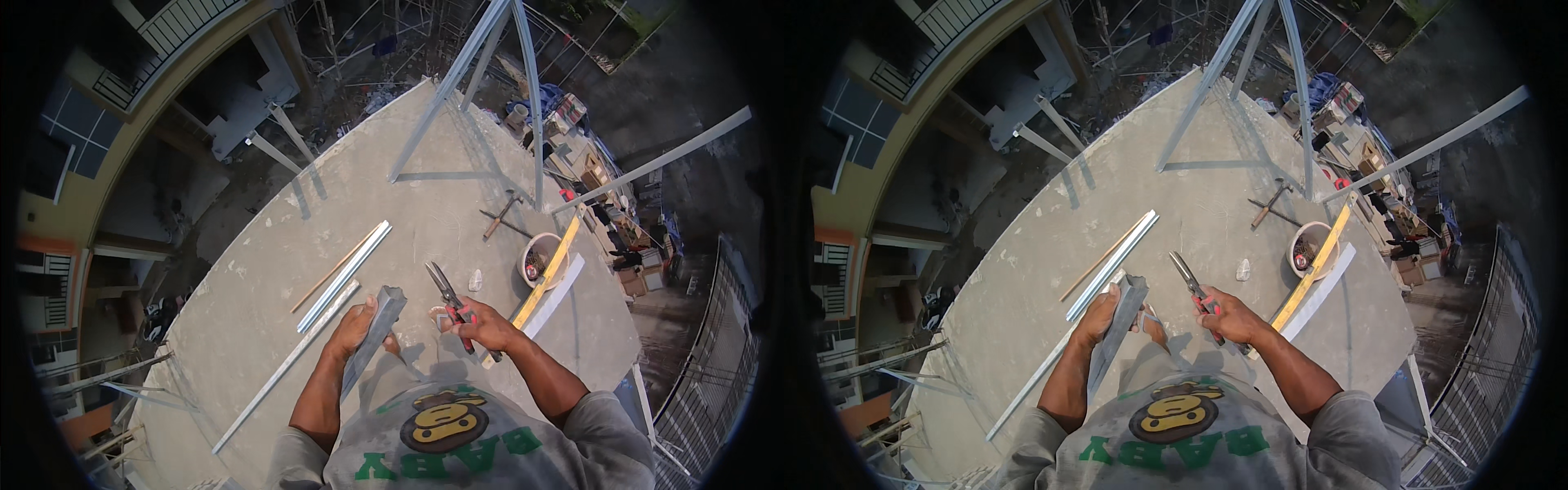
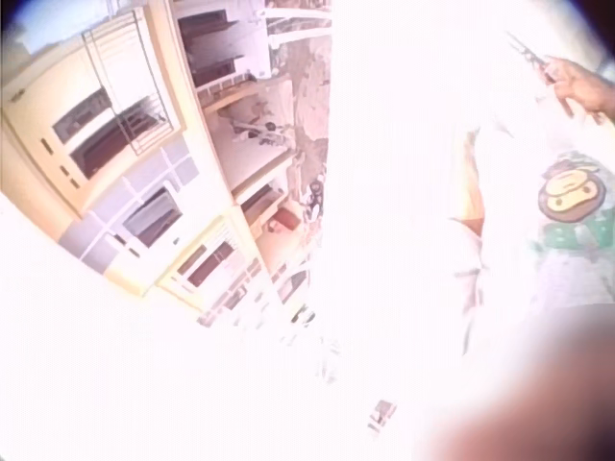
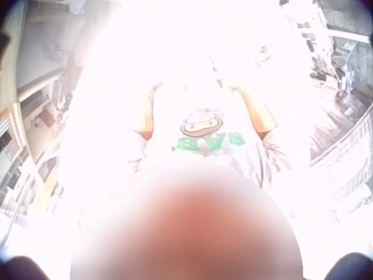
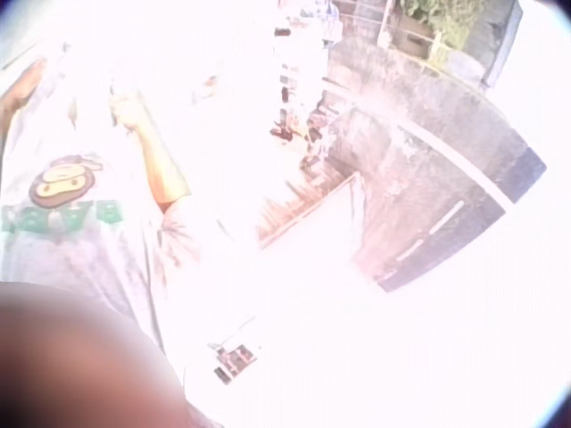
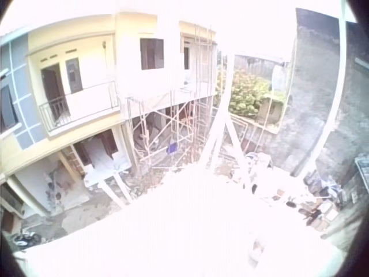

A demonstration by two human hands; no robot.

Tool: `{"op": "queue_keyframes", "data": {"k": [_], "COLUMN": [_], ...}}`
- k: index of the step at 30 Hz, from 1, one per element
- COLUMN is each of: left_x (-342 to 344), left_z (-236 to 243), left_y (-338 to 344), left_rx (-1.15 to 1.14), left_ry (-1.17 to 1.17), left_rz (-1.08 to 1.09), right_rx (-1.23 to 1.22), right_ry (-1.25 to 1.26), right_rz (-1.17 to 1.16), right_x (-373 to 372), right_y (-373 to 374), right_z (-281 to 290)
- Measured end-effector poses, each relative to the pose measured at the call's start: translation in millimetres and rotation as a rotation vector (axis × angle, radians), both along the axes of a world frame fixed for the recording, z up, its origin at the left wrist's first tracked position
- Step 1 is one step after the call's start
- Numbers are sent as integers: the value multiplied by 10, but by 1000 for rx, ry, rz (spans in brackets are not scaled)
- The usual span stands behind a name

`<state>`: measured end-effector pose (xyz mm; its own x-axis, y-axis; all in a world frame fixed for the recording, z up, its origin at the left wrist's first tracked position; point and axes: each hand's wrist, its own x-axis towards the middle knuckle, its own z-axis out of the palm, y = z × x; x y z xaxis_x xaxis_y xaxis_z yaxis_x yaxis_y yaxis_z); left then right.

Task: The person uses tin snips to cut a long white metal profile into shorter pieces on a rooftop construction site. The person repeatedly positions the profile, cuts it, and places the cut pieces on the ground. Other workers are visible in the background.

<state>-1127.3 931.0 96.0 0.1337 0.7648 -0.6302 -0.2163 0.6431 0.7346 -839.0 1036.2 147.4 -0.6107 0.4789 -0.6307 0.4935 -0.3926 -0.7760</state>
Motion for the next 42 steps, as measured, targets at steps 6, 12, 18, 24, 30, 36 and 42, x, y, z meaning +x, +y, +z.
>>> {"op": "queue_keyframes", "data": {"k": [6, 12, 18, 24, 30, 36, 42], "left_x": [-229, -342, -336, -232, -190, -118, -14], "left_z": [592, 909, 1116, 1242, 1234, 1282, 1407], "left_y": [-246, -400, -459, -462, -493, -497, -478], "left_rx": [277, 337, 351, 259, 196, 173, 111], "left_ry": [-159, 32, 107, 219, 400, 562, 644], "left_rz": [-68, -68, -22, 100, 173, 228, 319], "right_rx": [177, 644, 465, 584, 642, 571, 658], "right_ry": [-75, -55, 10, 87, 79, 184, 191], "right_rz": [-5, 310, 525, 655, 824, 932, 1006], "right_x": [-443, -561, -552, -536, -620, -827, -940], "right_y": [-336, -215, 95, 443, 734, 876, 882], "right_z": [554, 737, 814, 809, 788, 768, 753]}}
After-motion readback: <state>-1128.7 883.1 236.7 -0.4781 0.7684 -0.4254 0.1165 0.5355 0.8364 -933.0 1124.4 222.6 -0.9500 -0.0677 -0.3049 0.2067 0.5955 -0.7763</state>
